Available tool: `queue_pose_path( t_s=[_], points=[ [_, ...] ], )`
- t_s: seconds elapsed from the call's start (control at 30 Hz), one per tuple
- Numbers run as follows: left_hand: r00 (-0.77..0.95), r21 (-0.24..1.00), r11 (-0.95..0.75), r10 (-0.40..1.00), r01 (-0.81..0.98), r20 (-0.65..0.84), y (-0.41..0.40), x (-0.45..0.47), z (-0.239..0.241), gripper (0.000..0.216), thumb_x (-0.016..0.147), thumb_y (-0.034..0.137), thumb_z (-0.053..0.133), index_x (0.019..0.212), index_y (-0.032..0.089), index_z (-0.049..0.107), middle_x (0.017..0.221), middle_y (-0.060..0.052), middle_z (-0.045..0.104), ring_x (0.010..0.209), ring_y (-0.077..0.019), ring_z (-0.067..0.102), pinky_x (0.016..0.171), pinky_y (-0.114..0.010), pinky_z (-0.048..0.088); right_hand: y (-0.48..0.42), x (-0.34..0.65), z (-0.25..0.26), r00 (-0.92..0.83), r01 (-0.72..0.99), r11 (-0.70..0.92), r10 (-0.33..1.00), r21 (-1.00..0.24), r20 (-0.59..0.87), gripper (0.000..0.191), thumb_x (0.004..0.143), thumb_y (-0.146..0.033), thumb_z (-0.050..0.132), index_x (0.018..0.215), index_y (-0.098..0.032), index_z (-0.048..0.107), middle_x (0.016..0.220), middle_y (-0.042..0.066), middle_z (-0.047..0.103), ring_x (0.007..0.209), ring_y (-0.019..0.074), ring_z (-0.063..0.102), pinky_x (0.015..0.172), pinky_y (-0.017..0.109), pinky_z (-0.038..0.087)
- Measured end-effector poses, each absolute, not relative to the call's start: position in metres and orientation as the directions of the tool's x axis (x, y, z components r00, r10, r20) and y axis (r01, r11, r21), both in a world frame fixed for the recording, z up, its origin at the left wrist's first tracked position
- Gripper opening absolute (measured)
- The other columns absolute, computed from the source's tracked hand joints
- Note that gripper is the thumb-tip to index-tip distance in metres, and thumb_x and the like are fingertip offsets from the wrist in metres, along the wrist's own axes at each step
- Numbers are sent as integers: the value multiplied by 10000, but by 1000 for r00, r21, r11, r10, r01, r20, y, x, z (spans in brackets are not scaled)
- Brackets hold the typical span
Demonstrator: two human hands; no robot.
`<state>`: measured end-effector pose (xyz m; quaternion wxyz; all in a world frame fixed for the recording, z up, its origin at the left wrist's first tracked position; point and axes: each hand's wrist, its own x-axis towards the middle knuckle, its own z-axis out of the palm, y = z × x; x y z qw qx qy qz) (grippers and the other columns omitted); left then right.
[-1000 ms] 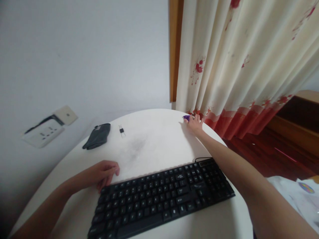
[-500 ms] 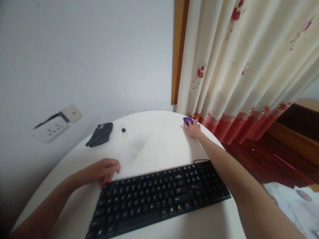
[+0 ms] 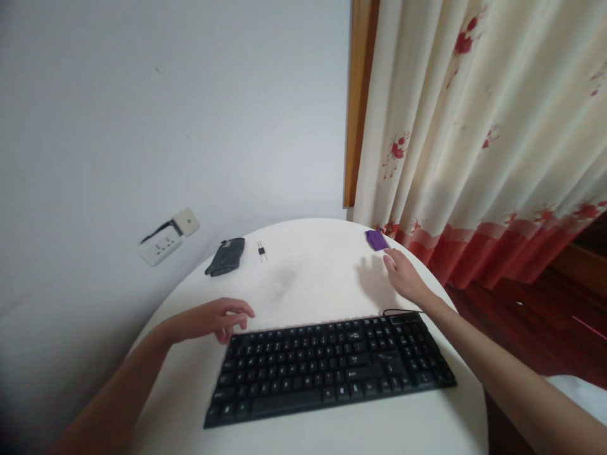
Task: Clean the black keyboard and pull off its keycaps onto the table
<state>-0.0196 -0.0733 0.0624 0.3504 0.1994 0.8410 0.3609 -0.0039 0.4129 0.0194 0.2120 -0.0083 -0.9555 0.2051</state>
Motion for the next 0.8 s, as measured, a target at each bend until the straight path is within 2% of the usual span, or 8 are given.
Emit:
queue_pose_path(
  t_s=[0.1, 0.2, 0.3, 0.37, 0.43, 0.47, 0.63, 0.8],
  points=[
    [-719, 747, 655, 574, 116, -392, -81, -3, 67, 600, 843, 632, 542, 1258, 201, 595, 1202, -108, 639, 817, -210, 683, 746, -326, 560, 396, 54, 8, -919, -104, 900, 76, -423, 388, 528, 983, -462, 294, 1275, -139, 591, 1388, 176, 542, 1325, 292, 468, 1111, 469, 357],
    [-725, 747, 638, 603, 188, -332, -98, 26, 62, 667, 851, 547, 590, 1447, 297, 424, 1403, -84, 521, 1096, -257, 612, 923, -363, 508, 379, 103, -9, -937, -95, 930, 37, -355, 347, 534, 979, -488, 328, 1334, -165, 562, 1452, 163, 482, 1377, 324, 398, 1106, 529, 354],
    [-669, 716, 634, 671, 294, -319, -113, 61, 50, 1079, 700, 451, 785, 1544, 382, 116, 1586, -61, 260, 1333, -310, 427, 1090, -439, 376, 367, 133, -25, -922, -107, 961, -1, -253, 386, 525, 976, -476, 346, 1379, -191, 526, 1487, 132, 448, 1408, 335, 344, 1095, 555, 357],
    [-705, 659, 651, 663, 376, -253, -113, 81, 41, 1233, 624, 417, 844, 1552, 362, 35, 1624, -72, 124, 1440, -351, 230, 1159, -489, 249, 362, 143, -32, -916, -124, 974, -38, -191, 400, 528, 976, -474, 350, 1405, -205, 500, 1495, 108, 445, 1417, 326, 330, 1109, 551, 335],
    [-760, 586, 689, 624, 426, -181, -105, 95, 35, 1260, 618, 378, 848, 1558, 332, 11, 1627, -90, 69, 1467, -367, 119, 1184, -526, 142, 360, 146, -36, -916, -135, 980, -66, -150, 396, 536, 980, -474, 344, 1431, -213, 469, 1494, 92, 450, 1416, 316, 336, 1121, 551, 314],
    [-780, 555, 707, 606, 438, -156, -100, 100, 33, 1250, 632, 352, 836, 1560, 317, -1, 1626, -99, 53, 1469, -374, 96, 1184, -536, 132, 361, 146, -36, -917, -136, 981, -72, -138, 392, 539, 983, -473, 337, 1442, -215, 455, 1492, 88, 453, 1412, 311, 344, 1121, 552, 311],
    [-814, 526, 724, 572, 446, -97, -71, 108, 27, 1280, 639, 326, 820, 1558, 278, -70, 1613, -127, 72, 1462, -375, 121, 1186, -526, 166, 381, 138, -38, -917, -164, 982, -117, -95, 381, 545, 980, -488, 336, 1444, -225, 448, 1483, 86, 467, 1395, 309, 374, 1113, 558, 311],
    [-816, 517, 705, 578, 485, -22, -38, 115, 11, 1264, 625, 425, 834, 1567, 261, 7, 1606, -132, 84, 1462, -367, 96, 1188, -510, 172, 435, 124, -45, -906, -256, 962, -205, -94, 370, 559, 960, -507, 380, 1441, -229, 433, 1475, 92, 477, 1379, 301, 400, 1120, 534, 309]
  ],
)
